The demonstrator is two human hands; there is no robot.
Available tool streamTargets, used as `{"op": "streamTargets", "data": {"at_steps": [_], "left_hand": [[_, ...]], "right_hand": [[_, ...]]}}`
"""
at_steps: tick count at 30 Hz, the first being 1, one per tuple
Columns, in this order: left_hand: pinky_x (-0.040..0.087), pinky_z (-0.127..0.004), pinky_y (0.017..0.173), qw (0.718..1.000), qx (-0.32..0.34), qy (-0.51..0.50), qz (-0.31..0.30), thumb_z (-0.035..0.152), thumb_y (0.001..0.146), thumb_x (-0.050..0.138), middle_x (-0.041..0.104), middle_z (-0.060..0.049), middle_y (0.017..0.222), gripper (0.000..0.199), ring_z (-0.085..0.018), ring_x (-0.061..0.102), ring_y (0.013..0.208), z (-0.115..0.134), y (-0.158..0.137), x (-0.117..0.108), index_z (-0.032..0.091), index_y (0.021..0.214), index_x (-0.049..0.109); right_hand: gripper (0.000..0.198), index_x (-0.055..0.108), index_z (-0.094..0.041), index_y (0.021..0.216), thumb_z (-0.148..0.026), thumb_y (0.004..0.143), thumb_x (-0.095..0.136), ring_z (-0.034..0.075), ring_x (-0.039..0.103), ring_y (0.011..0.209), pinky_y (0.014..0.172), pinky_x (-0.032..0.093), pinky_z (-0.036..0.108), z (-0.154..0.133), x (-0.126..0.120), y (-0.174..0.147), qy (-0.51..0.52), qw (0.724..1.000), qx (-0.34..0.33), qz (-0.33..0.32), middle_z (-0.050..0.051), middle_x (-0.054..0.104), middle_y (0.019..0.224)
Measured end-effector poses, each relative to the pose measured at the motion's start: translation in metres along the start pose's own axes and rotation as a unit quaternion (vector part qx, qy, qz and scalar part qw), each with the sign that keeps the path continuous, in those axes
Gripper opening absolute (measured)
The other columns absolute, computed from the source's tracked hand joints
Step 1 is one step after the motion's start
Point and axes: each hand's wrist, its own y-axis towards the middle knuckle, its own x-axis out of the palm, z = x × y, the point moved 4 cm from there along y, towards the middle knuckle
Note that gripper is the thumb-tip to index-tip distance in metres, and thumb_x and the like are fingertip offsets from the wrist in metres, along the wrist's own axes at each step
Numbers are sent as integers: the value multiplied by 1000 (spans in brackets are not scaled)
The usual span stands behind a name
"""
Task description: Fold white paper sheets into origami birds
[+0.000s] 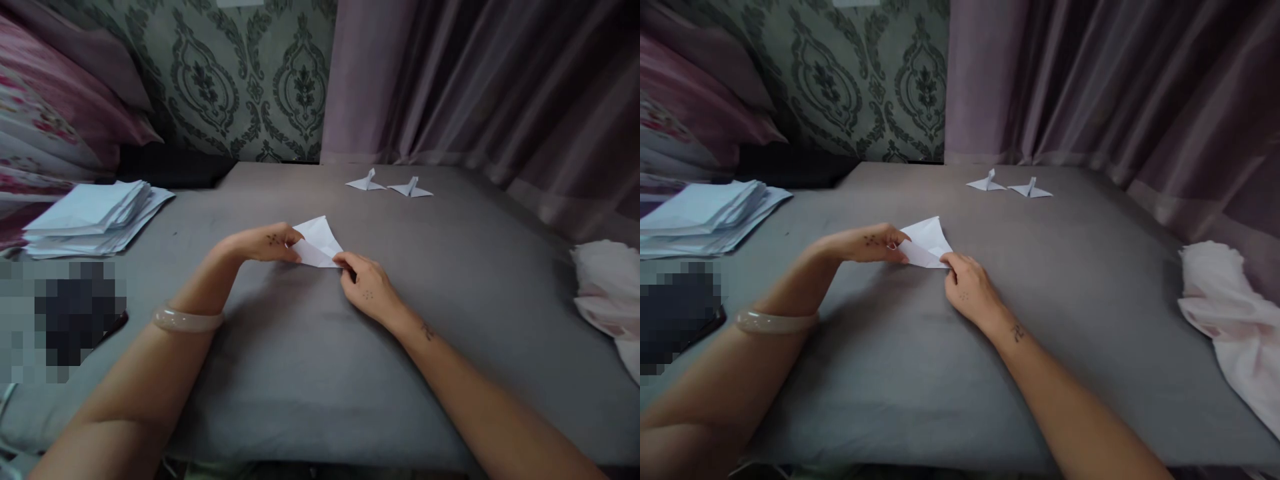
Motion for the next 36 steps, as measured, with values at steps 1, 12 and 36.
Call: {"op": "streamTargets", "data": {"at_steps": [1, 12, 36], "left_hand": [[43, -24, 67, 1000, 1, -20, -9, 28, 79, 58, 70, -3, 82, 23, -15, 58, 74, -1, 0, 1, 13, 91, 71], [43, -23, 69, 998, 11, -56, -14, 26, 81, 57, 67, -2, 85, 19, -14, 57, 76, -7, 8, 11, 14, 90, 69], [47, -26, 80, 973, 82, 92, 192, 16, 91, 47, 67, -7, 94, 17, -14, 60, 86, 13, 13, 51, 14, 93, 64]], "right_hand": [[38, 62, -21, 106, -2, 78, 43, 18, 63, 91, 85, 47, 31, 0, 0, -1, -8, 1000, -5, -2, 6, 69, 102], [46, 62, -19, 113, -1, 75, 42, 19, 60, 92, 83, 47, 32, -3, 0, -4, -27, 999, -19, -23, 8, 66, 99], [47, 68, -20, 102, 4, 72, 41, 20, 55, 111, 98, 45, 35, -8, -2, -7, 10, 993, -99, -64, 6, 68, 108]]}}
